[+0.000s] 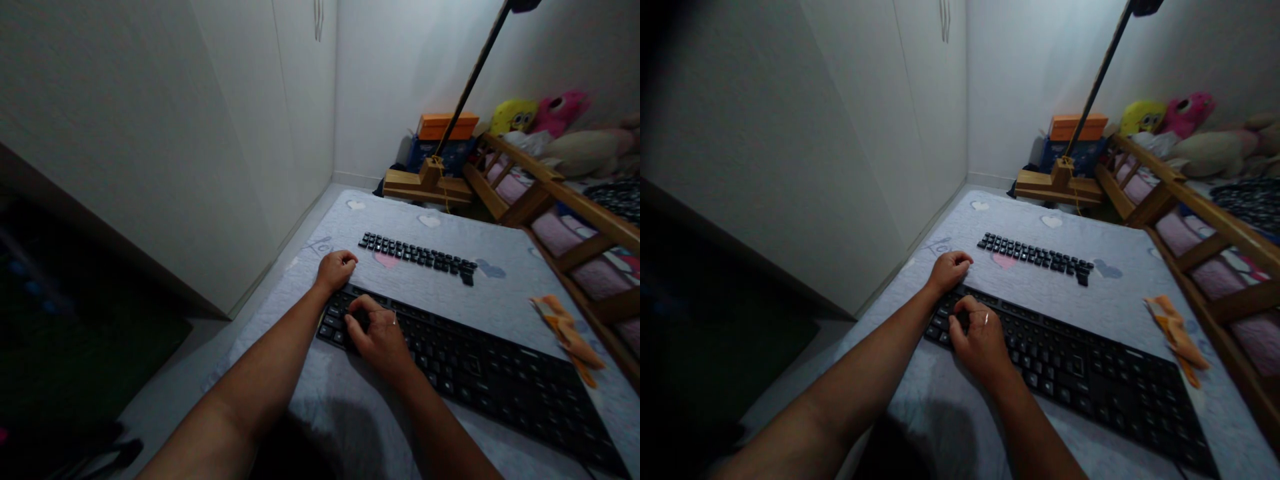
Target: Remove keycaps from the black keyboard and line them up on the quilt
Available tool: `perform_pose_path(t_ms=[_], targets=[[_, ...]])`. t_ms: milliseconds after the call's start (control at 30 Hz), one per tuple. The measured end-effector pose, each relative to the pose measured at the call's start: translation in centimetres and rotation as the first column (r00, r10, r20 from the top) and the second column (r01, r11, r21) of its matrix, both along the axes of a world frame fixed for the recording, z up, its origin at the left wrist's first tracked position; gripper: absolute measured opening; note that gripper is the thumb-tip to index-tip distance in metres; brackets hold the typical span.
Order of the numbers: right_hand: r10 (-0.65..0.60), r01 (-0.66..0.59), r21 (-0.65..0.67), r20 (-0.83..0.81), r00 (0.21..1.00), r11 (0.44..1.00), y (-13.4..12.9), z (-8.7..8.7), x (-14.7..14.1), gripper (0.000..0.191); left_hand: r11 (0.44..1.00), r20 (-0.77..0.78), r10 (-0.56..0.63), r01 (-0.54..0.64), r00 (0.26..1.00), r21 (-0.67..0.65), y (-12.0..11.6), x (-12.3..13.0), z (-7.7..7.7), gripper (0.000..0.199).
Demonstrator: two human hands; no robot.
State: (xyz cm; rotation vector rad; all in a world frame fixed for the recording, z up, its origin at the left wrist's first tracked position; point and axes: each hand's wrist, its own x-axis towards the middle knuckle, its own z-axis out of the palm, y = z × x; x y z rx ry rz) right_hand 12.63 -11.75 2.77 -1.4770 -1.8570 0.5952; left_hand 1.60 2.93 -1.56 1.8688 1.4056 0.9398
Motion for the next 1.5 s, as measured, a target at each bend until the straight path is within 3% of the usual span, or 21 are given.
perform_pose_path(t_ms=[500, 1267, 1500], targets=[[-0.033, 0.032, -0.027, -0.02, 0.999, 0.999, 0.0, 0.2, 0.2, 0.006, 1.0, 0.009, -0.004, 0.004, 1.0, -0.001, -0.2, 0.0, 0.4, 0.023], [0.034, -0.036, -0.037, -0.06, 0.998, 0.999, 0.3, 0.6, 0.3, 0.006, 1.0, -0.004, 0.001, -0.001, 1.0, -0.001, 0.0, 0.0, 0.1, 0.023], [-0.078, 0.059, -0.114, -0.175, 0.981, 0.992, 0.0, 1.8, 2.0, 0.007, 1.0, 0.003, -0.008, 0.008, 1.0, 0.008, 0.0, 0.0, 0.1, 0.022]])
